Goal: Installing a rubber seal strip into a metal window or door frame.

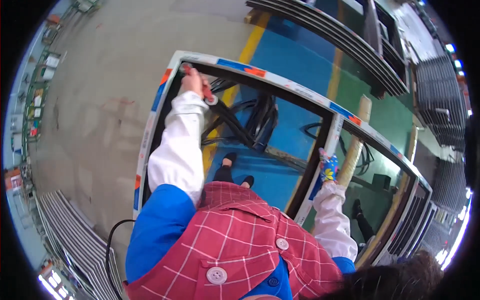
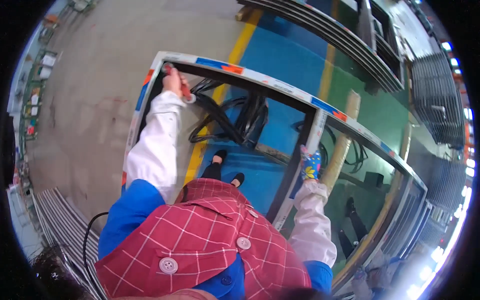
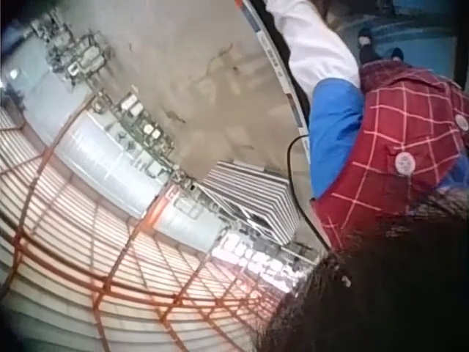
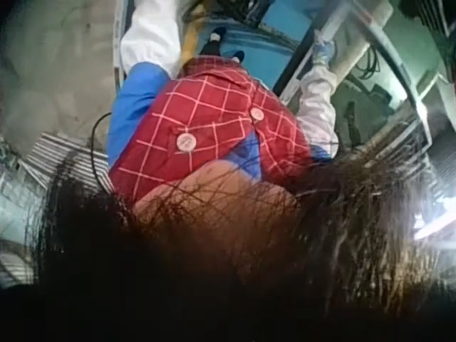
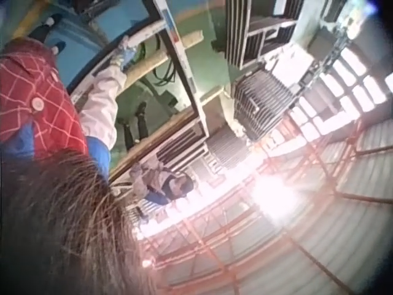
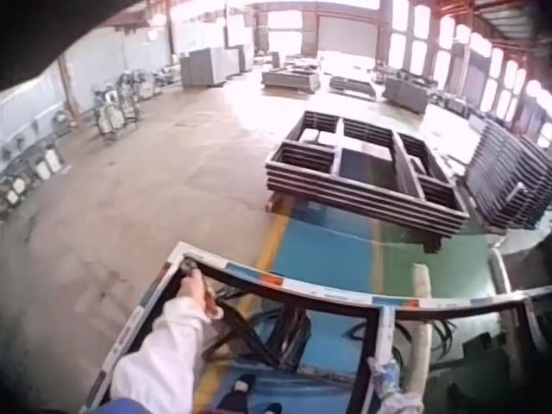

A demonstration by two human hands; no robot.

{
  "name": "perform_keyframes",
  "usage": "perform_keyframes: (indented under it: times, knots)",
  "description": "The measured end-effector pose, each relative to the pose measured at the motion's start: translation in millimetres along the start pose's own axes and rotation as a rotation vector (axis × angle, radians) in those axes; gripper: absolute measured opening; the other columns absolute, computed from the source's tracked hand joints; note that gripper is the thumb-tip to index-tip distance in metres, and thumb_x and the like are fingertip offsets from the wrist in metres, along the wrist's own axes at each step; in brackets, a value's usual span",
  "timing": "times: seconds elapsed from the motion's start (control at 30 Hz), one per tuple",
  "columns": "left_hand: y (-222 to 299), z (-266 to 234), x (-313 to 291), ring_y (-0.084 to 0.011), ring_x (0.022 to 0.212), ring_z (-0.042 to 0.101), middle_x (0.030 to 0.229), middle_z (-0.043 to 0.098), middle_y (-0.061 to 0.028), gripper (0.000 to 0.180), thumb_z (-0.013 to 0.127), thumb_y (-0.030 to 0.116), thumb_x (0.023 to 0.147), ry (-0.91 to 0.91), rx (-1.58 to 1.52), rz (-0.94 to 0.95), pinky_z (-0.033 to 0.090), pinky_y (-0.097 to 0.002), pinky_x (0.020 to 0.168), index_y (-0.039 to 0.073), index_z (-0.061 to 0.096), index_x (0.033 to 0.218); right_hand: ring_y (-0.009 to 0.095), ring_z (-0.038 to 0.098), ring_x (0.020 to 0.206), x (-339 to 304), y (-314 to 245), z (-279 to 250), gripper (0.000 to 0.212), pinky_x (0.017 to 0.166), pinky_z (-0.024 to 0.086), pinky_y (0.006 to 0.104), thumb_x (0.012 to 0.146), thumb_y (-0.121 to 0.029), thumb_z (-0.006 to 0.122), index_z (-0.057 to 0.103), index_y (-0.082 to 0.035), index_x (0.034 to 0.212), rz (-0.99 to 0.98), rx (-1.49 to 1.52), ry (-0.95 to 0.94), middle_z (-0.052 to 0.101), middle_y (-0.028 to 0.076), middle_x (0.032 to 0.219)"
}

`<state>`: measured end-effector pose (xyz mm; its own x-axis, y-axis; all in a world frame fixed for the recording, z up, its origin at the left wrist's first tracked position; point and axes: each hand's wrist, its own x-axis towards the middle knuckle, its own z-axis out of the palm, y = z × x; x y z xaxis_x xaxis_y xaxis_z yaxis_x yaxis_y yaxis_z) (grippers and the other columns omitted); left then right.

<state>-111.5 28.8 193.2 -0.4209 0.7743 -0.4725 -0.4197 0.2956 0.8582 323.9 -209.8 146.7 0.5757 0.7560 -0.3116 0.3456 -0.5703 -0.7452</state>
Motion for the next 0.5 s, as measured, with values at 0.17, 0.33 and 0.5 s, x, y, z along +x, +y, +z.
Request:
perform_keyframes:
  times: [0.17, 0.33, 0.5]
  knots:
    - [-62, -6, -63, -0.0121, 0.037, 0.043, 0.049, 0.043, -0.0009, 0.035, 0.043, 0.038, 0.092, -0.563, 0.272, -0.156, 0.035, -0.0286, 0.034, 0.009, 0.043, 0.072, 0.006, 0.043, 0.044, -2, -5, -2, 0.043, 0.039, 0.032, 0.0254, 0.075, -0.044, 0.069, 0.06, -0.004, 0.087, -0.014, -0.059, 0.008, 0.049, -0.002, 0.056]
    - [-72, -16, -47, -0.01, 0.036, 0.037, 0.054, 0.041, 0.0012, 0.032, 0.044, 0.039, 0.092, -0.179, -0.093, -0.252, 0.031, -0.0268, 0.033, 0.011, 0.043, 0.078, 0.006, 0.039, 0.04, -7, -12, -5, 0.04, 0.036, 0.029, 0.0241, 0.074, -0.041, 0.072, 0.059, -0.007, 0.089, 0.031, 0.006, 0.012, 0.045, -0.005, 0.051]
    - [-52, 0, -29, -0.0104, 0.037, 0.038, 0.053, 0.04, 0.001, 0.035, 0.044, 0.041, 0.092, -0.189, -0.073, -0.209, 0.031, -0.0268, 0.034, 0.011, 0.042, 0.074, 0.005, 0.038, 0.039, -11, -12, -7, 0.037, 0.035, 0.027, 0.0233, 0.075, -0.037, 0.073, 0.058, -0.006, 0.086, 0.097, 0.03, 0.051, 0.043, -0.006, 0.05]
